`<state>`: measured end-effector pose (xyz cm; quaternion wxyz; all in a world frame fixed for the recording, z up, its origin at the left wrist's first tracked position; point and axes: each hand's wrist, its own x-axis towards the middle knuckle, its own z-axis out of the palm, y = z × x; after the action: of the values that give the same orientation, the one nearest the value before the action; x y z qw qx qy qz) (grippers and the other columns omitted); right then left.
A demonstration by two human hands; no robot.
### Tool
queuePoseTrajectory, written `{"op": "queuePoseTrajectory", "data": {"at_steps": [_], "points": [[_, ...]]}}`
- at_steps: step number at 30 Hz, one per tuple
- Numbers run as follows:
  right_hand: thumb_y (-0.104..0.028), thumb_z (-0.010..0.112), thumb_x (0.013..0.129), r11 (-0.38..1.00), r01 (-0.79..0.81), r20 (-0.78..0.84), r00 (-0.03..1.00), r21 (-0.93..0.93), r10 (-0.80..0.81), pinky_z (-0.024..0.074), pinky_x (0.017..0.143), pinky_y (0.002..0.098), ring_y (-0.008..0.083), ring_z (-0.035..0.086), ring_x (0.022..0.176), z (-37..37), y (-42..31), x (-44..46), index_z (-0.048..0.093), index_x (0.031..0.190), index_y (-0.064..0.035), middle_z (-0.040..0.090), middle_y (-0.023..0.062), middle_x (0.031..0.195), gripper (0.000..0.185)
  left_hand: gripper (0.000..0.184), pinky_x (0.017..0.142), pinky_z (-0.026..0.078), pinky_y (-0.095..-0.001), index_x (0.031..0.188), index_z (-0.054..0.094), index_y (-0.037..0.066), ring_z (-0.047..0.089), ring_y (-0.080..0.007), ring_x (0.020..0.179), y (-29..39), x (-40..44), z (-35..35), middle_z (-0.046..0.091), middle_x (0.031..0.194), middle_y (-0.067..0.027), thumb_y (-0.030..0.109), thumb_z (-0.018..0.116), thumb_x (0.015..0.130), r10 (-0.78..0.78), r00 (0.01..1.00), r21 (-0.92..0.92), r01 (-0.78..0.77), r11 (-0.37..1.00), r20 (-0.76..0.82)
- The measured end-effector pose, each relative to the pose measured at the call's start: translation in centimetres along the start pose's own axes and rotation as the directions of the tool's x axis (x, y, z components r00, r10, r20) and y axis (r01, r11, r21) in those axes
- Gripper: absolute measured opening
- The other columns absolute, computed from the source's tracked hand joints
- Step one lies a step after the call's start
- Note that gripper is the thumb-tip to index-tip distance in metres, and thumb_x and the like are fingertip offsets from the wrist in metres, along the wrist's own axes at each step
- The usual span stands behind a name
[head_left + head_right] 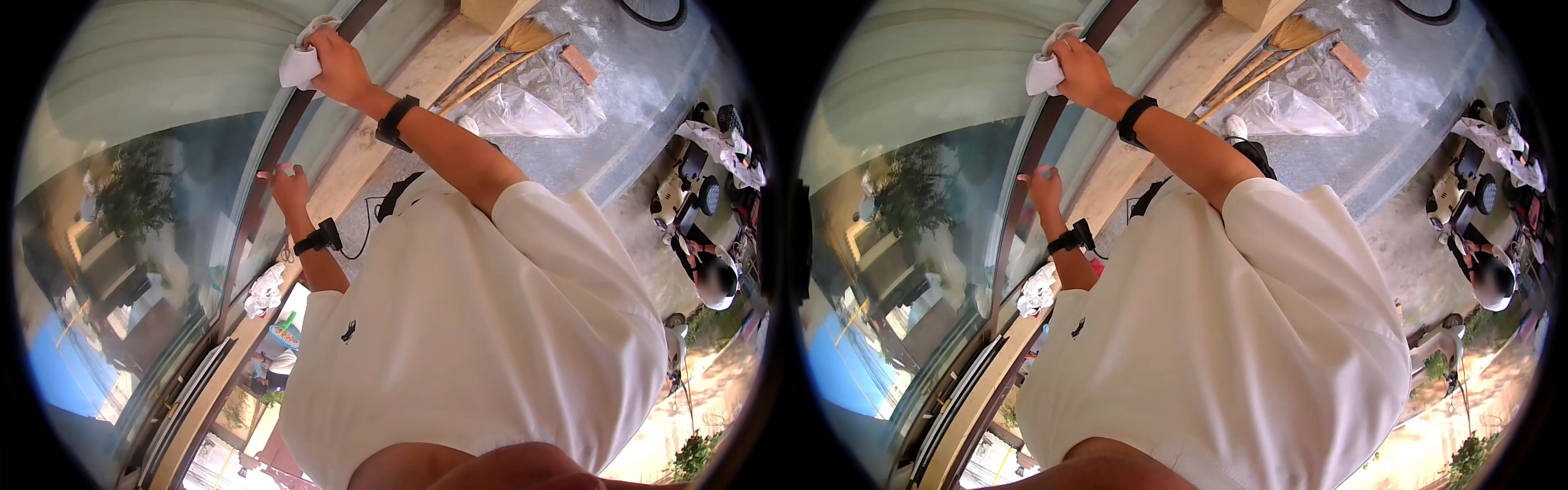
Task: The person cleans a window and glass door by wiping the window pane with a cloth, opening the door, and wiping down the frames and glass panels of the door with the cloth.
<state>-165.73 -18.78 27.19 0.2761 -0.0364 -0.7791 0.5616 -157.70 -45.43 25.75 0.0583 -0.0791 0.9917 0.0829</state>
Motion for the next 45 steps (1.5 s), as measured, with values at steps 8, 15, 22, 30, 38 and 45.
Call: {"op": "queuePoseTrajectory", "data": {"at_steps": [8,15,22,30,38,45], "points": [[-0.005,0.08,0.06,0.931,0.33,-0.248,0.925,0.156,-0.287,0.0501,0.085,0.0405,0.0326,0.058,0.103,-3.5,-9.2,6.0,0.057,0.105,-0.0098,0.061,0.0102,0.106,0.051,0.049,0.101,0.042,-0.0433,0.126,0.053,0.005,0.051,-0.042,0.122,2.4,-0.1,-2.0,0.036,0.143,-0.0321,0.034,0.062,0.087,0.028,0.987,-0.097,-0.013,0.995,0.156],[-0.005,0.075,0.064,0.95,0.306,-0.319,0.897,-0.053,-0.307,0.0511,0.084,0.043,0.0344,0.054,0.104,-2.6,-3.2,6.8,0.06,0.109,-0.0108,0.059,0.0128,0.123,0.048,0.04,0.098,0.043,-0.0422,0.119,0.057,0.003,0.056,-0.0381,0.114,6.5,2.0,-3.0,0.059,0.122,-0.0213,0.027,0.062,0.089,0.22,0.967,-0.287,-0.176,0.942,0.128],[-0.01,0.072,0.067,0.96,-0.274,-0.422,0.877,-0.047,0.23,0.0492,0.078,0.0463,0.0398,0.061,0.092,-6.2,6.3,3.7,0.057,0.103,-0.0063,0.065,0.0168,0.095,0.039,0.029,0.1,0.041,-0.0412,0.113,0.06,0.005,0.052,-0.0343,0.121,8.9,0.4,-2.4,0.055,0.132,-0.0171,0.019,0.062,0.087,0.456,0.874,-0.067,-0.472,0.879,-0.167],[0.001,0.076,0.054,0.923,0.37,-0.507,0.818,0.103,-0.271,0.048,0.082,0.0422,0.0373,0.054,0.104,-6.5,-8.6,10.2,0.052,0.105,-0.0079,0.058,0.0139,0.106,0.057,0.021,0.1,0.042,-0.0436,0.107,0.061,0.006,0.051,-0.0373,0.12,9.8,1.7,-2.1,0.056,0.132,-0.0172,0.013,0.06,0.087,0.495,0.847,-0.171,-0.525,0.833,-0.193],[-0.019,0.078,0.062,0.607,0.785,-0.334,0.543,-0.123,-0.77,0.0473,0.085,0.0403,0.0339,0.054,0.104,-7.7,-17.5,19.5,0.064,0.101,-0.0154,0.059,0.0102,0.119,0.042,0.025,0.099,0.044,-0.0438,0.11,0.059,0.006,0.052,-0.0384,0.117,10.1,3.4,-1.7,0.056,0.13,-0.0158,0.013,0.061,0.086,0.484,0.866,-0.155,-0.498,0.853,-0.125],[-0.016,0.074,0.071,0.78,0.612,-0.424,0.678,-0.127,-0.6,0.0374,0.088,0.0457,0.0368,0.051,0.111,-11.1,-11.2,22.4,0.066,0.1,-0.0072,0.06,0.0161,0.117,0.031,0.023,0.098,0.045,-0.0409,0.108,0.062,0.009,0.054,-0.0335,0.118,10.7,3.3,-2.2,0.057,0.131,-0.0109,0.014,0.062,0.086,0.445,0.89,-0.187,-0.457,0.87,-0.104]]}}
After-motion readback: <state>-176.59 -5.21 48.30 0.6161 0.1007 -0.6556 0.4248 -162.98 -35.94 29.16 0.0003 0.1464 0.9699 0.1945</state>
